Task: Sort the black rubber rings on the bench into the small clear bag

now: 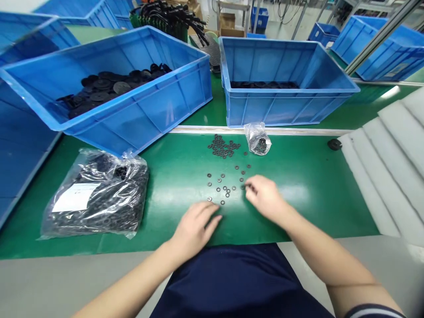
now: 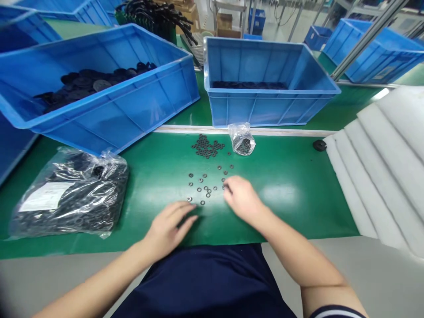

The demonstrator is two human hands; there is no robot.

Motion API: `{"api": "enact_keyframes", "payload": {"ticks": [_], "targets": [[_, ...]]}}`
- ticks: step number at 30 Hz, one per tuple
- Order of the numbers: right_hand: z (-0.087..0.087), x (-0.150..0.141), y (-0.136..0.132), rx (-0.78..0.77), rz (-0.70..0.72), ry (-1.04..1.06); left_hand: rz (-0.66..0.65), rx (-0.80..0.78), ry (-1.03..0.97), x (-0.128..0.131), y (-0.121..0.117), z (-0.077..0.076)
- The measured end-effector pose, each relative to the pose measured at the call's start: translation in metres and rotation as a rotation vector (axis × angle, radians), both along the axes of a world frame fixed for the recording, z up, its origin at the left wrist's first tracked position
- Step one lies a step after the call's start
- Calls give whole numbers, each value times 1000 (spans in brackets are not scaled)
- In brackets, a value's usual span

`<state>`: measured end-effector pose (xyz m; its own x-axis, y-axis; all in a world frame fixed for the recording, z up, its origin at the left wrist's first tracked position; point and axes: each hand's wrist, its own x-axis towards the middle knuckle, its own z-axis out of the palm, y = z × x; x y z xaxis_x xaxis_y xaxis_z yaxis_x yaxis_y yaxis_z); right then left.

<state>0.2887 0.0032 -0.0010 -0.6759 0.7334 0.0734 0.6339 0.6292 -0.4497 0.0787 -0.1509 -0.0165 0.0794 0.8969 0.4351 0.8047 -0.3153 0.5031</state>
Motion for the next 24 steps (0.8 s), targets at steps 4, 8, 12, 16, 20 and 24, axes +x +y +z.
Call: {"api": "enact_keyframes", "payload": {"ticks": [4, 8, 12, 16, 20, 24], "targets": [[-18, -9, -64, -17, 177, -139, -51, -11, 54, 30, -13, -18], [-18, -10, -65, -54, 208, -92, -5, -16, 132, 36, -9, -24], [-17, 5, -45, -73, 83, 32, 44, -48, 178, 37, -4, -24], [-23, 24, -29, -57, -79, 77, 67, -62, 216, 42, 3, -26], [-29, 38, -18, -27, -163, 36, 69, -72, 251, 48, 14, -26], [-30, 48, -14, 13, -173, 7, 85, -67, 276, 50, 22, -24]]}}
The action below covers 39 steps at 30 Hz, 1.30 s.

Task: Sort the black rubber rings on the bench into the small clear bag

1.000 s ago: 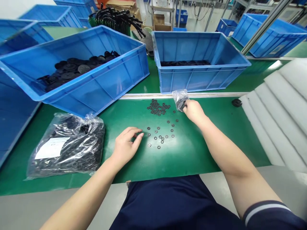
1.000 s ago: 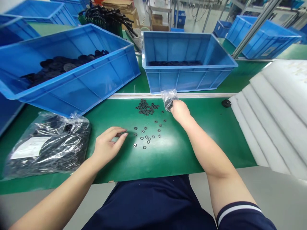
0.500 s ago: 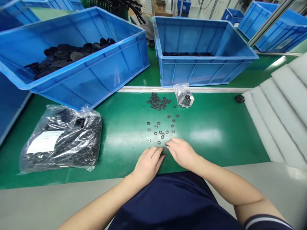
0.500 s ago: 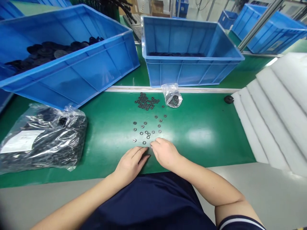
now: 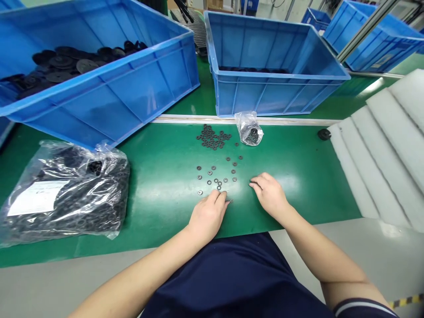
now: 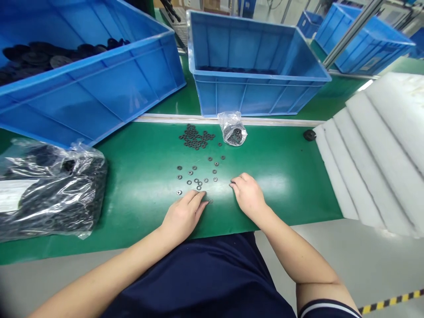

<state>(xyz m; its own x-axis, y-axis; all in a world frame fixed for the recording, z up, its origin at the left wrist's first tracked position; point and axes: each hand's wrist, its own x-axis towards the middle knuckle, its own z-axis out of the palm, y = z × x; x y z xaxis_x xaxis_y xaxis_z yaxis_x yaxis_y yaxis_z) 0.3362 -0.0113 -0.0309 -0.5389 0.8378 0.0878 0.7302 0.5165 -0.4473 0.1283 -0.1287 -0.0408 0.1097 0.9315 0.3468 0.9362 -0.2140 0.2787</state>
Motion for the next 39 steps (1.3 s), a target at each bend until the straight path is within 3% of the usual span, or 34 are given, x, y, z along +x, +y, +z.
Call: {"api": "enact_keyframes", "payload": {"ticks": [9, 16, 20, 23, 29, 39], "targets": [[7, 4, 2, -49, 25, -22, -13, 24, 23, -7, 4, -5], [13, -1, 6, -47, 56, -96, -51, -18, -49, -6, 7, 1], [20, -19, 4, -37, 98, -138, -68, -63, -119, -11, 3, 6], [28, -44, 1, -13, 224, -141, -74, -71, -221, -23, 3, 11], [32, -86, 0, -9, 418, -236, 33, -92, -340, -56, 20, 19], [29, -96, 3, 35, 464, -353, 19, -295, -302, -69, 44, 14]]}}
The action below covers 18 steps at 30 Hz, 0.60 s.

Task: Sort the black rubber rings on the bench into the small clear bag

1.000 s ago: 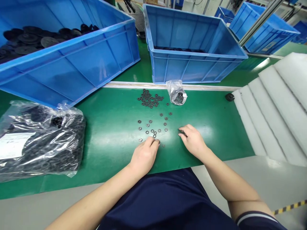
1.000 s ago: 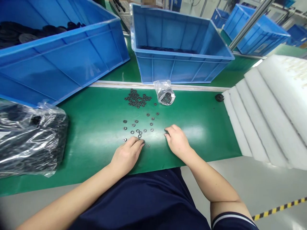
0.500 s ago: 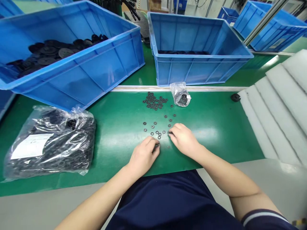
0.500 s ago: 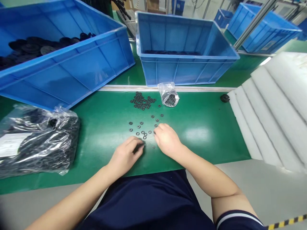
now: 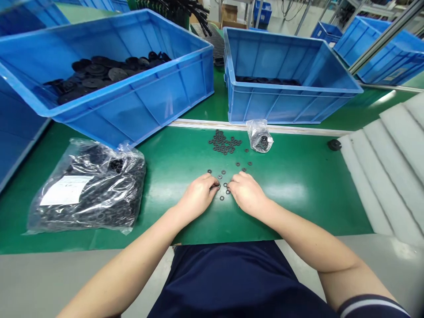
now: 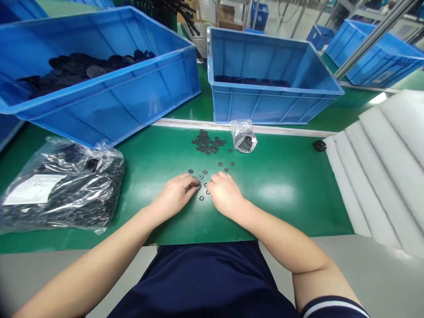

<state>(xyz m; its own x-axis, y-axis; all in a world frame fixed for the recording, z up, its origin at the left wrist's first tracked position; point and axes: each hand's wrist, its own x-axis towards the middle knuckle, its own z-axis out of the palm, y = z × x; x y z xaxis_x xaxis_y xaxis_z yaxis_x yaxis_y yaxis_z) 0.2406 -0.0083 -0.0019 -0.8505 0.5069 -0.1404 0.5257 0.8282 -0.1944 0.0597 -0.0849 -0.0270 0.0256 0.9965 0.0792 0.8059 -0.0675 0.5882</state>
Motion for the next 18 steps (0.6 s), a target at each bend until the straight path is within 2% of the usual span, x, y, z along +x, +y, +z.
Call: {"api": "enact_keyframes", "payload": {"ticks": [4, 9, 13, 18], "targets": [[2, -4, 0, 30, 12, -30, -65, -18, 9, -3, 4, 5], [5, -4, -8, 82, 42, -46, -101, -97, 97, -3, 12, 19], [4, 3, -25, 172, 52, -20, -139, -118, 323, 7, 9, 28], [-7, 11, -36, 193, 0, 53, -293, 10, 632, 20, -11, 30]]}}
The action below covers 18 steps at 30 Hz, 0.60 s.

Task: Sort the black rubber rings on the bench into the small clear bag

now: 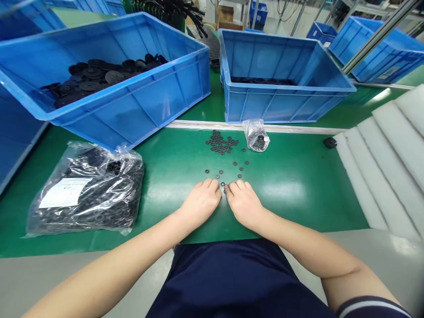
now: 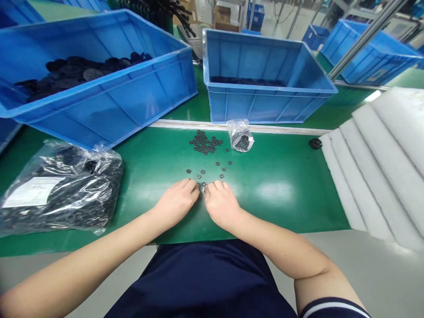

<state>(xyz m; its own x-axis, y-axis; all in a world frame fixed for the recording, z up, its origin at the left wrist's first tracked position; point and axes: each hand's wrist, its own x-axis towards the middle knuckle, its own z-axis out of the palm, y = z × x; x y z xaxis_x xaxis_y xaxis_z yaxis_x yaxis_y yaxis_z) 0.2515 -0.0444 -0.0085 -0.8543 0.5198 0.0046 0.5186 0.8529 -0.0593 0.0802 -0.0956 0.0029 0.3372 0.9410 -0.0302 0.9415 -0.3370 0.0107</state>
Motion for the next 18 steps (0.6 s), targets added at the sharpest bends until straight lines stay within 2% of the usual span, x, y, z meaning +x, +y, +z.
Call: {"api": "enact_keyframes", "payload": {"ticks": [4, 9, 13, 15, 18], "targets": [[-14, 18, 2, -40, -108, 191, -14, 63, 17, -5, -9, -7], [-24, 49, -12, -146, -209, 419, 67, 262, -273, -22, -24, -24], [-25, 53, -24, -194, -209, 371, 247, 394, -550, -38, -57, -39], [-26, 49, -25, -205, -223, 328, 338, 381, -612, -45, -74, -45], [-27, 41, -22, -203, -250, 300, 397, 368, -627, -50, -91, -50]]}}
